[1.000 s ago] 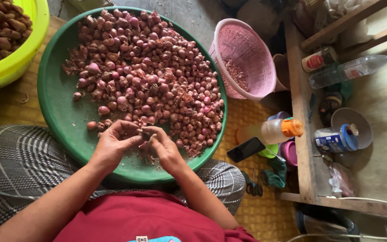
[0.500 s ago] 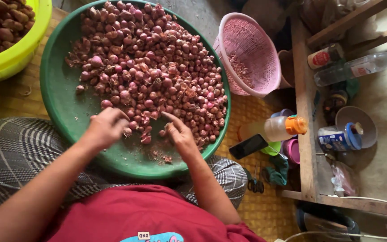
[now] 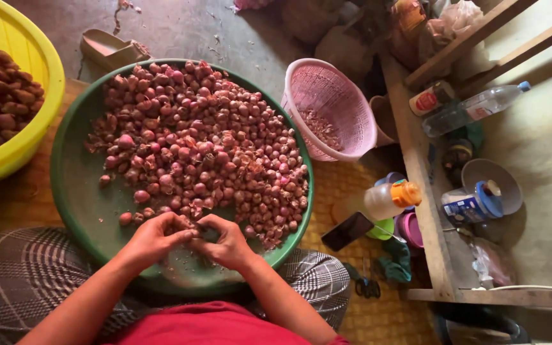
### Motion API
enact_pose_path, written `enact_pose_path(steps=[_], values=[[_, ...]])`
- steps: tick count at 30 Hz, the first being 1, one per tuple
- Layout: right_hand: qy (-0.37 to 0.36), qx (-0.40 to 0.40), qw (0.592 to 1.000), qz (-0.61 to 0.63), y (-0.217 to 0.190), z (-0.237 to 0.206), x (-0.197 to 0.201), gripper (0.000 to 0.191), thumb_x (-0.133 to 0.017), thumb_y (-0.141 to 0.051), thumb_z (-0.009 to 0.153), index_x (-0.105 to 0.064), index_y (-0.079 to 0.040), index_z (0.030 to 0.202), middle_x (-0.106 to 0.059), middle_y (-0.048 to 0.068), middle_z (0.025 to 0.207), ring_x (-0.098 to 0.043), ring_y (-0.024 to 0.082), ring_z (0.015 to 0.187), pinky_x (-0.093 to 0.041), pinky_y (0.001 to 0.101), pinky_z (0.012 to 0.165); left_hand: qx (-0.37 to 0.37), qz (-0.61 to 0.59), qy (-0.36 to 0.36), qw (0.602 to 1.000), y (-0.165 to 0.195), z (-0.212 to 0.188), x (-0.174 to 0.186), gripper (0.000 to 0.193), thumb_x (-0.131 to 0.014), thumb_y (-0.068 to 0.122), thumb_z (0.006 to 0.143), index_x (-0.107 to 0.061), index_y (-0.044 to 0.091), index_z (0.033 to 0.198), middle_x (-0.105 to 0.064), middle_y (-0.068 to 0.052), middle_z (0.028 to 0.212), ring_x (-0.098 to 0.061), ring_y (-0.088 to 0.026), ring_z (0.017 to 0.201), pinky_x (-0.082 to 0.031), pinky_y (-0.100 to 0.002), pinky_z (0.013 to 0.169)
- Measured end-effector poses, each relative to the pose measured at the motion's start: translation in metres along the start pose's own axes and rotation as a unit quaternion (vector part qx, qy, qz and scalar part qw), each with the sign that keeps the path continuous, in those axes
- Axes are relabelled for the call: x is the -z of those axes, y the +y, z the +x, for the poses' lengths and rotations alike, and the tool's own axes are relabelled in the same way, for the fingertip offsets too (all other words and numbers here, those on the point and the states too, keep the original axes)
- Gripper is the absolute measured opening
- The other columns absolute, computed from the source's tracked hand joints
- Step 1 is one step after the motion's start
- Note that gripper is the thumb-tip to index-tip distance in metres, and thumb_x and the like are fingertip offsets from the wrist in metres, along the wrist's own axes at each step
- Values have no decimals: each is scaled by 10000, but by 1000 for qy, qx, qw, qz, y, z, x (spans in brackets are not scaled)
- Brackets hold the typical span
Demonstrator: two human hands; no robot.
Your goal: The person sits on the floor in front of a large green tray filled with shallots and peels the dry skins off the shallots by hand, one at a time. They drop the removed skins onto the tray and occasionally toss peeled shallots into a pink basket beside the tray.
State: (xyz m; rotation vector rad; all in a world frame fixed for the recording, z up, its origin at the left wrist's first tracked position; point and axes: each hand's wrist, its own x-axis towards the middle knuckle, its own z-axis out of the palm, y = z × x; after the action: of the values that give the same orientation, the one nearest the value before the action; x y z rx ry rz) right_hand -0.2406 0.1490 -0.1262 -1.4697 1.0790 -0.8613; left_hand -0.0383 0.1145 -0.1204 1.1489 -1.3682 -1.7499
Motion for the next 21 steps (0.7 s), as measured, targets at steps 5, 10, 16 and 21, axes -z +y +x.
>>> enact_pose_path(steps=[5,10,16,21], values=[[19,-36,998,42,7,-2,5,204,-765,-102,945,-682,-45,1122,-711,41,1011,-623,80,872,-510,239,771,-36,-39,37,998,-6,3,-6,166,-750,131,893,-724,19,1012,-734,-44,915,-655,-102,837,-545,-273,765],[111,-112,967,200,19,0,1,176,-719,-91,900,-628,-73,1050,-751,56,941,-740,126,754,-499,233,540,-52,-117,47,991,-14,-2,-24,177,-725,94,913,-663,26,1064,-731,-28,941,-688,-93,860,-561,-254,765],[111,-71,970,206,21,4,-3,242,-674,-90,1067,-617,72,1238,-737,118,1040,-671,144,802,-512,256,650,-160,-20,120,980,-14,-9,-31,270,-734,28,886,-654,17,1143,-718,-33,983,-679,-91,904,-576,-248,802],[33,-46,980,189,5,-2,3,388,-490,-149,1102,-507,-25,1469,-688,115,1106,-701,150,1003,-578,305,916,-105,-111,102,983,-14,-5,-21,268,-705,40,928,-651,18,1190,-739,-32,1026,-698,-76,917,-573,-237,814]])
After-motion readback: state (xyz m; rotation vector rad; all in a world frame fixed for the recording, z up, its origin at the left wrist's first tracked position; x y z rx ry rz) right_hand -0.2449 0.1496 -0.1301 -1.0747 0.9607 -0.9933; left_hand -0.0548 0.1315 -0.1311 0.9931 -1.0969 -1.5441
